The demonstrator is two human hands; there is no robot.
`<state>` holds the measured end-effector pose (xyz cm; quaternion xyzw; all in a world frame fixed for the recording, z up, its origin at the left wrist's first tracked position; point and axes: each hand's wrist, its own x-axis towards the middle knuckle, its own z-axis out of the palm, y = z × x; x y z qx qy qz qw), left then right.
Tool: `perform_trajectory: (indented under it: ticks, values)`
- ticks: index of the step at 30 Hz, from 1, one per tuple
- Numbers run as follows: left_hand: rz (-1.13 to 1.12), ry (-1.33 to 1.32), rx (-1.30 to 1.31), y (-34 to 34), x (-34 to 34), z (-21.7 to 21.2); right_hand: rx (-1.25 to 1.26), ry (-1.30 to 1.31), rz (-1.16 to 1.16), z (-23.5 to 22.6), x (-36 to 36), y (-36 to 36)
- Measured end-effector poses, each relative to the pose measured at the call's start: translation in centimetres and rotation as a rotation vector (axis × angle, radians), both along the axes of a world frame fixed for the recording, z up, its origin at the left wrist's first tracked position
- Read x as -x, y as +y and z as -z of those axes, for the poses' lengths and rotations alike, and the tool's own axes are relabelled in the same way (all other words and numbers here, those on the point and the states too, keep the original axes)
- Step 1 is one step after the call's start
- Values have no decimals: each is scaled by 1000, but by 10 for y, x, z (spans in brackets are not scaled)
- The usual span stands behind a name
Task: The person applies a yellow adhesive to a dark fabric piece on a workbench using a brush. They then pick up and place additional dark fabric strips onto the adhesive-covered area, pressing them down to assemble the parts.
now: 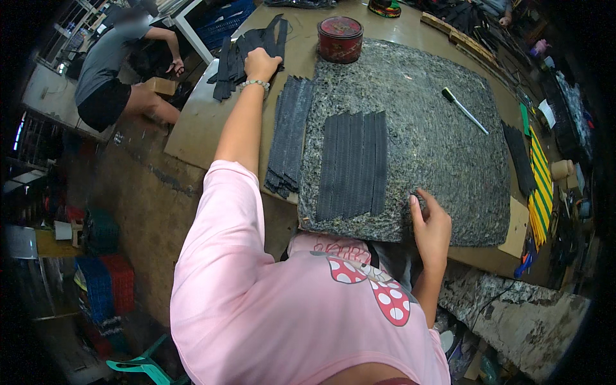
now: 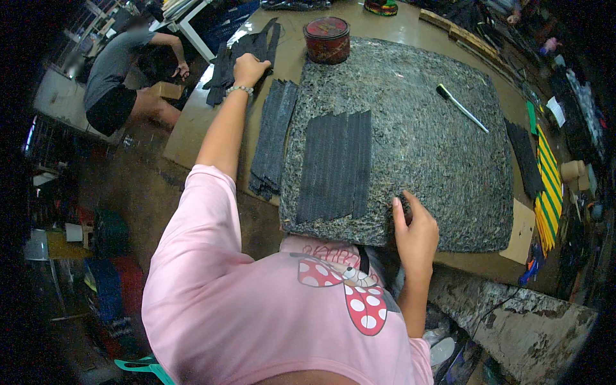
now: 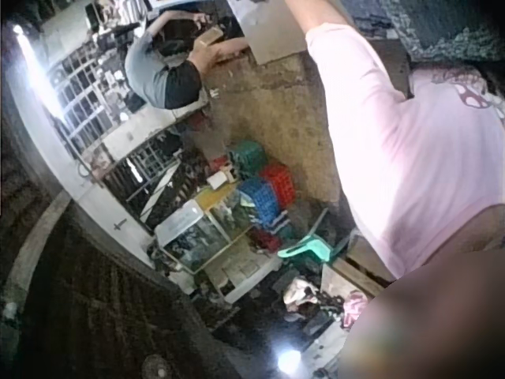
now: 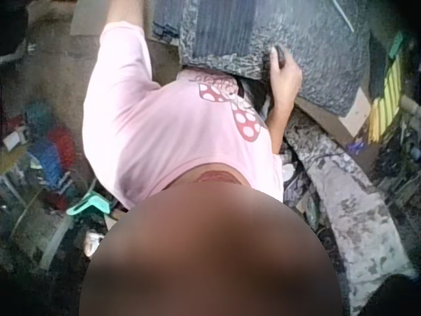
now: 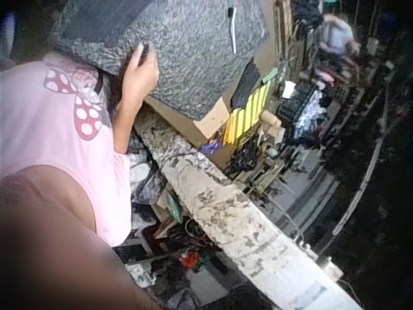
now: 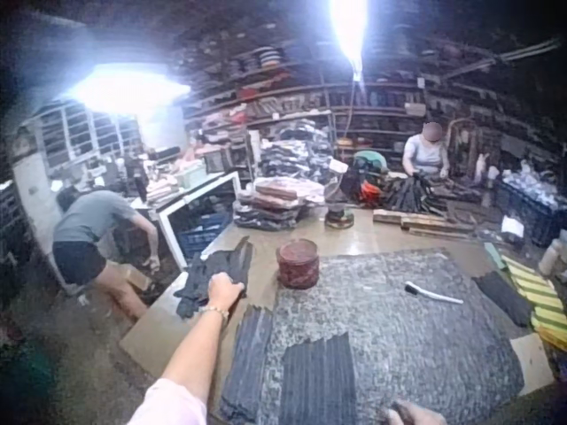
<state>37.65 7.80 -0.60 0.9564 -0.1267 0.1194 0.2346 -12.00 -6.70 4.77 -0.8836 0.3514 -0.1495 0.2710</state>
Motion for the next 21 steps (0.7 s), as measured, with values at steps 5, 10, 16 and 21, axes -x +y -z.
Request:
perform_trajectory:
  ticks: [5,10,16,21]
  values:
    - [17,8,198,12,-5,-13,-128,-5,-89,-1,2,-4]
    - [381,642,1548,8,51,-66,-120,-288,-130,-3,-17,-18]
    - [719,642,913,-35,257,-82,-896,-778,-243,-13,-87,-15]
    - [956,997,1108,-63,331,-76,-993,-910,-245,-16,-69,-14]
